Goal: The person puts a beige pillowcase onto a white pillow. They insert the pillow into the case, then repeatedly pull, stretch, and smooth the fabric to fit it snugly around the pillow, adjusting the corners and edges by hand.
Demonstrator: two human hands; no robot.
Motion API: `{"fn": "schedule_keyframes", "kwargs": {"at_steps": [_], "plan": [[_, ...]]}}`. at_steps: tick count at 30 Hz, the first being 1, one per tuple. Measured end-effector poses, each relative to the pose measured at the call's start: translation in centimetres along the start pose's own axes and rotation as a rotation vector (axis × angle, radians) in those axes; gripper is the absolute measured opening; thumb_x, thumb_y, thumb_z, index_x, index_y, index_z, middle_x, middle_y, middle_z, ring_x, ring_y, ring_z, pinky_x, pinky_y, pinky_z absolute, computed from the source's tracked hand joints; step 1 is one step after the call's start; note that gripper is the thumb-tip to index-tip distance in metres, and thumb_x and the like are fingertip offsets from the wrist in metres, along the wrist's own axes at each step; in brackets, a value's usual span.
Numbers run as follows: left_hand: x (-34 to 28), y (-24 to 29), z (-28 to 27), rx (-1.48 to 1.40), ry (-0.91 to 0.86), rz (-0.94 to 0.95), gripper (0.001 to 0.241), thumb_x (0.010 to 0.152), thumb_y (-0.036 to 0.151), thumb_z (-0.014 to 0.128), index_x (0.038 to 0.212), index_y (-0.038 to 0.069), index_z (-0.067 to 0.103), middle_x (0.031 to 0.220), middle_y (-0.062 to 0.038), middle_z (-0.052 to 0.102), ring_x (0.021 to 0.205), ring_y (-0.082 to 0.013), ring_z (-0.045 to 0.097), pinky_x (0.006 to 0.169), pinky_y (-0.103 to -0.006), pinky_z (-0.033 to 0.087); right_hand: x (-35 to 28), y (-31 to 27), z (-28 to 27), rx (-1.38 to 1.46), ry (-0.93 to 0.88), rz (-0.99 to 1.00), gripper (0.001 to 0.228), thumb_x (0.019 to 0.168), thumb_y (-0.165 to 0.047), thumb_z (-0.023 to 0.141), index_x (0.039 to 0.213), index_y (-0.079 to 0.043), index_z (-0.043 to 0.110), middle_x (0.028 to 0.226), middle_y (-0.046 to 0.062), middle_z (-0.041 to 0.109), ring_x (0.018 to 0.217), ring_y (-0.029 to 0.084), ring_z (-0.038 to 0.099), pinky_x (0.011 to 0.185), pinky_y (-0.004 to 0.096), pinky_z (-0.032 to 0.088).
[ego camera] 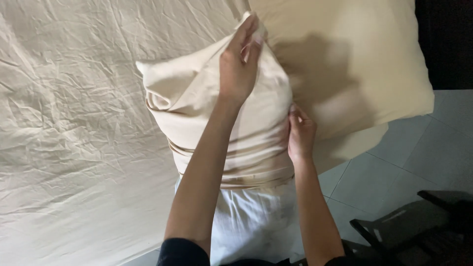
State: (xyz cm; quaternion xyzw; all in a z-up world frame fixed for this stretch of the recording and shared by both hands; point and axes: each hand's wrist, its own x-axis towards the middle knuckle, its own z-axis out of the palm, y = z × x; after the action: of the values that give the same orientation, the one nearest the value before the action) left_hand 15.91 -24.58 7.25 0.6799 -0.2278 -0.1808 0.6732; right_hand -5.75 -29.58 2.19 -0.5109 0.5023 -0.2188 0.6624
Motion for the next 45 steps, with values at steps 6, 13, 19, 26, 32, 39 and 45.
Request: {"fn": "schedule_keyframes", "kwargs": {"at_steps": [6, 13, 19, 26, 32, 39, 45], "plan": [[-14.8, -6.0, -4.9, 0.925, -0.286, 0.068, 0.086, 0.1, 0.052, 0.054, 0.158, -0.004, 0.025, 0.167, -0.024, 0.021, 0.155, -0.0421, 0.02, 0.126, -0.0543, 0.019, -5.0, -0.5, -2.6, -0.82, -0.345, -0.08, 0.065, 0.101, -0.034, 0.05, 0.158, -0.01, 0.031, 0.163, 0.016, 0.036, 0.149, 0.032, 0.038, 0.113, 0.042, 0.037], [-27.5, -5.5, -9.1, 0.927, -0.208, 0.034, 0.074, 0.099, 0.047, 0.056, 0.16, 0.013, 0.032, 0.17, -0.016, 0.019, 0.157, -0.0428, 0.012, 0.123, -0.0664, 0.007, -11.3, 3.5, -11.6, -0.919, -0.258, 0.745, 0.092, 0.083, -0.07, 0.045, 0.158, -0.016, 0.038, 0.155, 0.015, 0.05, 0.14, 0.035, 0.052, 0.115, 0.045, 0.043], [-21.2, -5.5, -12.4, 0.757, -0.231, -0.426, 0.104, 0.081, 0.03, 0.078, 0.161, 0.039, 0.012, 0.173, 0.004, 0.003, 0.157, -0.0373, 0.004, 0.12, -0.07, 0.007, -16.6, -9.2, -3.6, -0.517, -0.229, 0.577, 0.041, 0.099, -0.027, 0.057, 0.118, 0.007, 0.069, 0.086, 0.018, 0.073, 0.065, 0.022, 0.065, 0.063, 0.035, 0.055], [-22.3, 1.2, -18.8, -0.12, -0.287, -0.906, 0.083, 0.087, 0.056, 0.034, 0.157, 0.011, 0.033, 0.164, -0.009, 0.036, 0.15, -0.0267, 0.031, 0.12, -0.0427, 0.026, -24.3, -10.5, 5.6, -0.529, -0.892, -0.122, 0.018, 0.086, -0.012, 0.073, 0.075, -0.001, 0.065, 0.059, 0.0, 0.06, 0.047, 0.01, 0.044, 0.045, 0.028, 0.039], [-20.1, -2.6, -19.6, 0.103, 0.179, -0.608, 0.055, 0.098, 0.039, 0.04, 0.139, 0.005, 0.053, 0.139, -0.017, 0.058, 0.123, -0.0289, 0.057, 0.103, -0.0375, 0.045, -27.3, -4.8, 5.7, -0.511, -1.06, -0.162, 0.017, 0.087, -0.016, 0.075, 0.087, 0.0, 0.07, 0.058, 0.001, 0.061, 0.046, 0.012, 0.043, 0.046, 0.029, 0.039], [-17.6, -0.5, -14.8, 0.192, 0.226, -0.316, 0.026, 0.098, 0.036, 0.073, 0.115, 0.016, 0.067, 0.1, -0.001, 0.063, 0.072, -0.0187, 0.066, 0.061, -0.0259, 0.053, -13.5, -10.6, 5.1, -0.528, -0.662, -0.536, 0.031, 0.103, -0.033, 0.058, 0.098, -0.012, 0.079, 0.08, 0.007, 0.078, 0.072, 0.018, 0.076, 0.073, 0.032, 0.059], [-16.5, 1.7, -13.2, 0.298, 0.288, 0.117, 0.007, 0.098, 0.009, 0.068, 0.091, 0.009, 0.067, 0.106, -0.006, 0.069, 0.099, -0.0281, 0.07, 0.088, -0.0354, 0.055, -4.1, -12.6, 12.2, -0.654, -0.834, -0.97, 0.02, 0.099, -0.002, 0.066, 0.117, -0.001, 0.073, 0.135, 0.023, 0.066, 0.128, 0.043, 0.058, 0.114, 0.057, 0.038]]}}
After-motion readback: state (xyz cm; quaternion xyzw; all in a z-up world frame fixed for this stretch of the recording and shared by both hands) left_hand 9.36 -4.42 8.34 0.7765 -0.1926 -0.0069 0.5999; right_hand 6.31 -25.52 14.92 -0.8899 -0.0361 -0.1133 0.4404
